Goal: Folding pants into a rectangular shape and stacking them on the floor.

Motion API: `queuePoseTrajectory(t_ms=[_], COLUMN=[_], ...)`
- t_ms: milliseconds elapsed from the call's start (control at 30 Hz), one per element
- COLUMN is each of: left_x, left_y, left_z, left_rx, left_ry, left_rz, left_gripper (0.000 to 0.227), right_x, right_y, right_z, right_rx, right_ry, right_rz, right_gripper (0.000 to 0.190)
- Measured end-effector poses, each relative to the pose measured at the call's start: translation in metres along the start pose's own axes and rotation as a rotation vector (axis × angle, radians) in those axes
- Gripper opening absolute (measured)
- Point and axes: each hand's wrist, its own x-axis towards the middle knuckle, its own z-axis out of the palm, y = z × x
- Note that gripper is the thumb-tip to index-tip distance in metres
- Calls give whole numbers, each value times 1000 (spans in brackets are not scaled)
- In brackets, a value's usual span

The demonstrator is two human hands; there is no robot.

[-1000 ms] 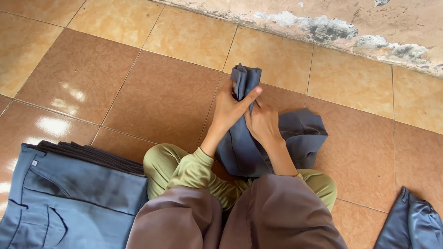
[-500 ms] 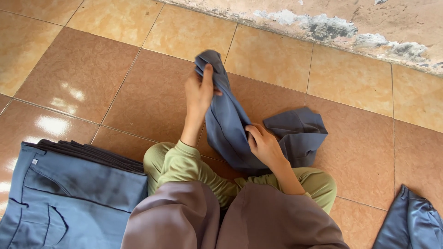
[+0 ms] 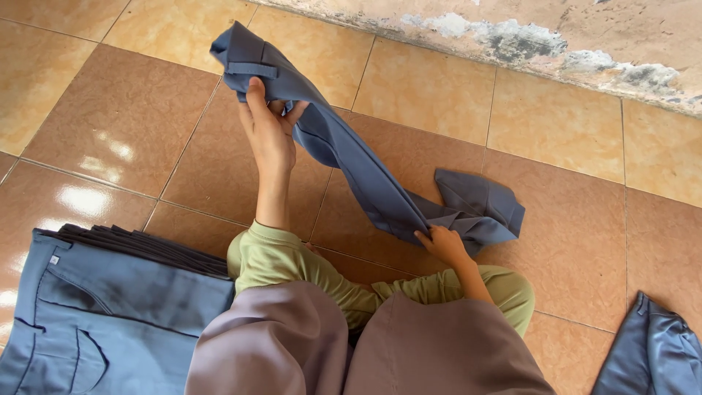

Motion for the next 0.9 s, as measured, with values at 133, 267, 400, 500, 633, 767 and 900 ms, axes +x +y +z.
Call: queuePoseTrajectory(t_ms=[133, 267, 400, 500, 633, 767, 900], left_x=[31, 68, 106, 84, 129, 165, 249], left_y=[-10, -23, -65, -55, -73, -78, -177], left_z=[-14, -32, -50, -35, -101, -188, -364], left_rx=[-35, -82, -157, -191, -231, 57, 544], left_ry=[61, 185, 48, -110, -208, 71, 574], left_rz=[-65, -320, -497, -455, -367, -167, -62], left_gripper=[26, 22, 25, 29, 12, 15, 34], right_x=[29, 76, 37, -30, -88, -32, 36], right_y=[36, 152, 179, 127, 55, 167, 195], right_z=[-12, -45, -172, -251, -274, -156, 5], right_rx=[163, 604, 228, -16, -223, -562, -570], right_ry=[-26, 255, 1231, 1694, 1817, 1526, 1108], right_rz=[126, 312, 36, -7, -135, 388, 231], right_gripper=[35, 28, 42, 23, 17, 43, 38])
